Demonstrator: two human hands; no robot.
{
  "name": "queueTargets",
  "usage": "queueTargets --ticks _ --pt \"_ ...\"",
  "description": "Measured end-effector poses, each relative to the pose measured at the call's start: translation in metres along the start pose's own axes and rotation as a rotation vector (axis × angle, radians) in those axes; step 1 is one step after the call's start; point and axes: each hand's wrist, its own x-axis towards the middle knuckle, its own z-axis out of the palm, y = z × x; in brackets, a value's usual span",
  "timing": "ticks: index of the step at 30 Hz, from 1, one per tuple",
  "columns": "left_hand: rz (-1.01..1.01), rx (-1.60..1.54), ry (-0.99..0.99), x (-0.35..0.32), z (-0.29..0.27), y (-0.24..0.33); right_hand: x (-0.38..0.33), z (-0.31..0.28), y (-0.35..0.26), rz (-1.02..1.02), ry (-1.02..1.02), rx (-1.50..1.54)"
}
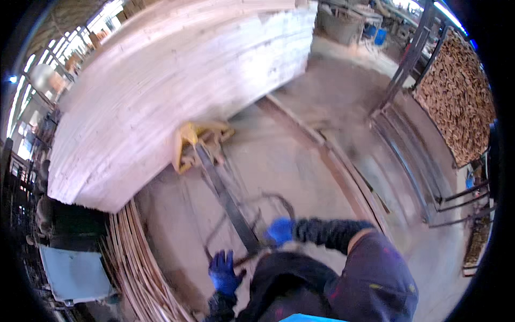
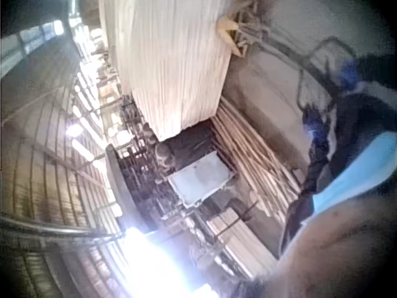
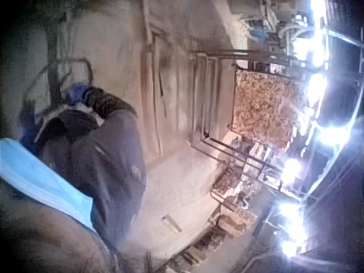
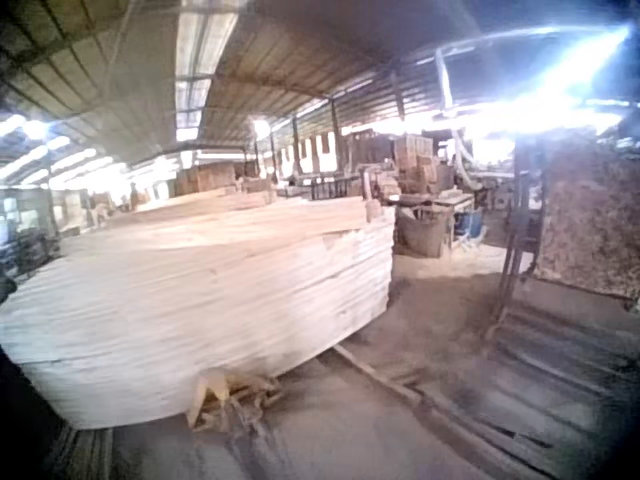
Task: The person picks up long wooden planks from a stack and places them onto a yellow pallet jack. They then operate the pallet jack to lift and transport a large stack of lumber across the workshop floor.
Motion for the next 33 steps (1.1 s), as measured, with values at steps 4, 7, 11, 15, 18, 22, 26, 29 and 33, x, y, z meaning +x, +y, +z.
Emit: queueTargets --ticks 4,7,11,15,18,22,26,29,33 --pt "0.082 0.094 0.299 0.056 -0.097 0.016 -0.019 -0.167 -0.068 -0.372 0.182 -0.010" --pt "0.119 0.311 0.367 0.080 -0.102 0.032 -0.046 -0.238 -0.091 -0.432 0.431 -0.029" --pt "-0.020 0.187 -0.326 -0.049 0.085 -0.014 -0.049 -0.071 -0.054 -0.148 -0.289 -0.112" --pt "0.156 -0.117 -0.271 -0.014 0.012 -0.013 -0.039 -0.040 -0.047 -0.157 -0.254 0.088" --pt "0.161 0.039 -0.320 0.034 -0.085 -0.018 -0.036 -0.131 -0.056 -0.242 -0.202 0.048" --pt "0.257 0.007 0.084 0.063 -0.090 -0.041 -0.041 -0.243 -0.049 -0.353 0.243 -0.037" --pt "0.180 0.092 -0.239 0.010 -0.002 -0.014 -0.045 -0.104 0.013 -0.169 -0.294 -0.246" --pt "0.243 0.015 -0.178 -0.020 0.038 -0.009 -0.031 -0.005 0.030 -0.208 -0.254 -0.222" --pt "0.295 -0.092 -0.234 0.027 -0.057 -0.019 -0.030 -0.066 -0.044 -0.251 -0.212 -0.017"
